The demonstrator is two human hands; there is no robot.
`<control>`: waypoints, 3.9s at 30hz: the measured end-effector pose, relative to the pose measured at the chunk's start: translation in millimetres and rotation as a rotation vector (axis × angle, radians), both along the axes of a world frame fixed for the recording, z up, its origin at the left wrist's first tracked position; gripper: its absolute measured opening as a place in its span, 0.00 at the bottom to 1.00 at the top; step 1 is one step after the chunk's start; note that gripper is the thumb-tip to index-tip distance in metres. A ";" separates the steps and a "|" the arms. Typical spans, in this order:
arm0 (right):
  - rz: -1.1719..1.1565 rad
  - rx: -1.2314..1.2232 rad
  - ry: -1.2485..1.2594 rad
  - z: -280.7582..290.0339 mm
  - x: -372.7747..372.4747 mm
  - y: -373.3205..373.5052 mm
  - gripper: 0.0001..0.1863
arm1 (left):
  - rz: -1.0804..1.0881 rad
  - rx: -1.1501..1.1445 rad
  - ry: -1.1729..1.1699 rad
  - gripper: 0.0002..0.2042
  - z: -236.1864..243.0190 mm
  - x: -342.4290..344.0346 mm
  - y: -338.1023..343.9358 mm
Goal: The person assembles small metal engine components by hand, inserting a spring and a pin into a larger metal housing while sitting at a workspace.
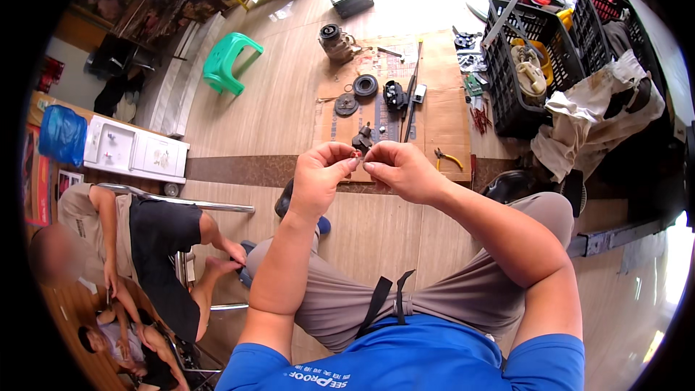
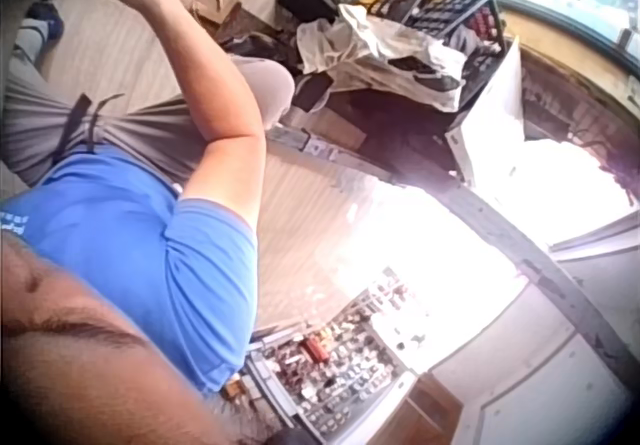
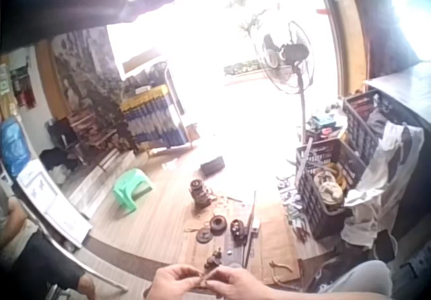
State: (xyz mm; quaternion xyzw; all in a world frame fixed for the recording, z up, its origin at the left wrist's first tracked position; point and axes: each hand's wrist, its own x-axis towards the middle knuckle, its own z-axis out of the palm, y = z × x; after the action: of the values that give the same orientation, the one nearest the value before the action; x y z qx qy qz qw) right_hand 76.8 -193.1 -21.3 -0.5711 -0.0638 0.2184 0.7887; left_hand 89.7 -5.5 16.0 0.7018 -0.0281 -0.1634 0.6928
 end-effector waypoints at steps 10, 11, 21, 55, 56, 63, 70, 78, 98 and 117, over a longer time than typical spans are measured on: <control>-0.105 -0.465 -0.448 13.9 5.8 -13.8 0.09 | -0.143 0.116 0.065 0.06 -0.9 -4.8 -2.9; -0.108 -0.483 -0.452 10.2 8.1 -15.9 0.09 | -0.189 0.085 0.112 0.06 1.8 -4.9 -2.9; -0.001 -0.266 -0.116 -0.1 5.2 -16.4 0.09 | -0.021 -0.236 0.163 0.06 -6.5 5.3 5.5; -0.034 -0.502 -0.555 20.3 11.2 -31.3 0.09 | -0.290 0.147 0.222 0.07 -3.6 -0.6 -2.1; -0.033 -0.500 -0.554 24.2 10.3 -29.4 0.09 | -0.294 0.179 0.217 0.07 -4.4 -1.7 -2.9; -0.106 -0.514 -0.508 1.4 19.3 -31.2 0.08 | -0.374 0.155 0.233 0.07 -1.4 -2.0 -4.0; -0.002 -0.371 -0.186 -15.7 18.2 -36.1 0.10 | -0.203 -0.230 0.187 0.06 -1.6 8.1 12.8; 0.075 -0.380 0.184 -2.0 6.8 -40.5 0.09 | -0.010 -0.252 0.072 0.05 3.4 16.6 23.3; -0.043 -0.133 -0.137 5.8 -2.7 -0.2 0.07 | 0.019 -0.124 0.054 0.05 -4.2 -0.1 1.7; -0.136 -0.539 -0.710 24.1 0.3 -13.2 0.07 | 0.019 0.032 0.046 0.05 -6.5 -4.5 -5.5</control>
State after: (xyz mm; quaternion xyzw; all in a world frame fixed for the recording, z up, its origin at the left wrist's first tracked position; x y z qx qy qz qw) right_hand 77.1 -206.3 2.8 -0.7986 -0.2335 -0.0348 0.5536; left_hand 85.3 -11.0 9.5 0.7090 -0.0026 -0.1734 0.6836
